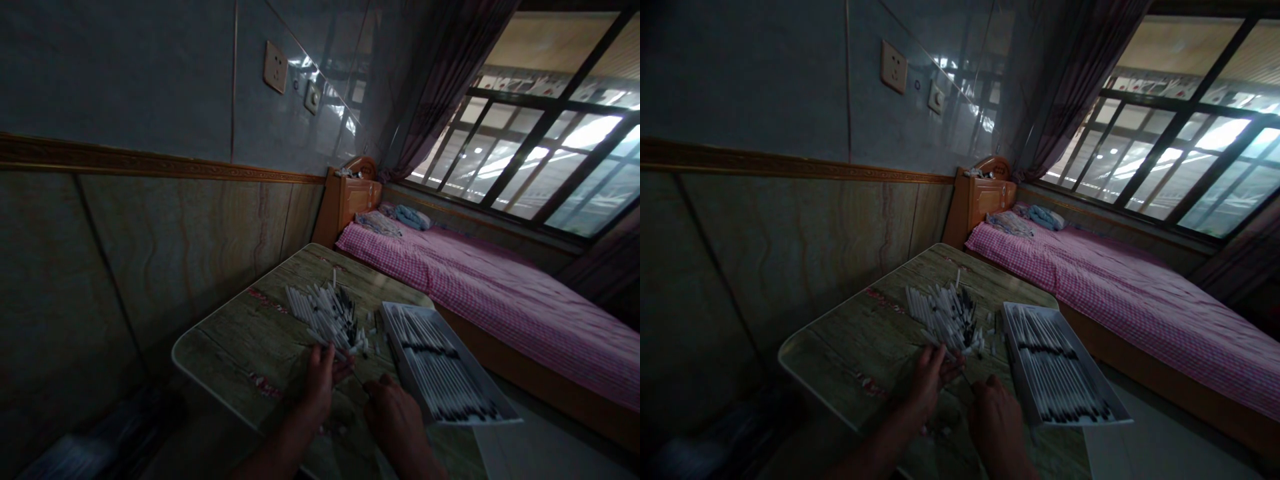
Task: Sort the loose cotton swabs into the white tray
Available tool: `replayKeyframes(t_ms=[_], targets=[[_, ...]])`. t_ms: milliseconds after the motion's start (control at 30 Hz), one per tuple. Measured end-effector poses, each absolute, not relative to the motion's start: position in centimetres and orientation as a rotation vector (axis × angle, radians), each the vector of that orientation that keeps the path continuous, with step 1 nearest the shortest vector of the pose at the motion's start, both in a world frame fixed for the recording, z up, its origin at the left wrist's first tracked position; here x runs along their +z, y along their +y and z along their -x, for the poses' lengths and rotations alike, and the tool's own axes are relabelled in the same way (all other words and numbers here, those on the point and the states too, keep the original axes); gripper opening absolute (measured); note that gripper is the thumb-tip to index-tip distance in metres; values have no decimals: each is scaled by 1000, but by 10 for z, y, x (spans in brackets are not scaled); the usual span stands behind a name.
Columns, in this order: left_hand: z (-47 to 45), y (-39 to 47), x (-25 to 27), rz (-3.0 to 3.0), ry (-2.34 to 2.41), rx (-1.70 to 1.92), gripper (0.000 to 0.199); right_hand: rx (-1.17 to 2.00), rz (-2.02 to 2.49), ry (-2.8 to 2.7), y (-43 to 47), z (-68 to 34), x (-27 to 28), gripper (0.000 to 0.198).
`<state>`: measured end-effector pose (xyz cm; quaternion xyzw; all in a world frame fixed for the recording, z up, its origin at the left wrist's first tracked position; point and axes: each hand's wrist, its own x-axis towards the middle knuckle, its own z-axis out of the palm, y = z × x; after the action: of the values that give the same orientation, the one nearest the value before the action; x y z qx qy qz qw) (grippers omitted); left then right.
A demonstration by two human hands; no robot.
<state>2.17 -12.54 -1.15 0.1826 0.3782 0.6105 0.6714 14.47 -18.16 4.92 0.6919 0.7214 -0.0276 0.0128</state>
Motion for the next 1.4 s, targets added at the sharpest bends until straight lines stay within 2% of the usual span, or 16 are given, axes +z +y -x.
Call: replayKeyframes(t_ms=[300,467,533,600,700,767,867,1033,1100,1167,1300,1400], targets=[[-25,-126,-15,-524,892,1339,29,-24,-2166,2304,-182,-146,53,29],[-27,-128,-14,-636,896,1303,32,-8,-2175,2435,-174,-139,70,35],[-25,-127,-11,-524,837,1312,30,-157,-2281,2587,-167,-142,77,31],[-21,-124,-7,-321,763,1319,23,-447,-2495,2710,-158,-153,80,28],[-16,-119,-2,-76,686,1336,10,-852,-2898,2578,-144,-175,72,41],[-13,-117,0,-1,658,1346,10,-814,-2937,2505,-136,-186,56,37],[-12,-116,0,39,624,1335,12,-641,-2748,2534,-128,-189,28,26],[-14,-117,-6,-52,587,1340,5,-206,-2562,2354,-121,-169,7,23],[-15,-116,-8,-77,588,1347,2,-110,-2492,2286,-118,-163,7,22],[-15,-115,-10,-85,594,1355,7,-58,-2445,2269,-115,-162,7,23],[-17,-115,-14,-126,588,1378,23,-152,-2542,2371,-116,-165,2,21],[-18,-116,-15,-180,595,1375,33,-557,-2679,2635,-125,-165,2,17]])
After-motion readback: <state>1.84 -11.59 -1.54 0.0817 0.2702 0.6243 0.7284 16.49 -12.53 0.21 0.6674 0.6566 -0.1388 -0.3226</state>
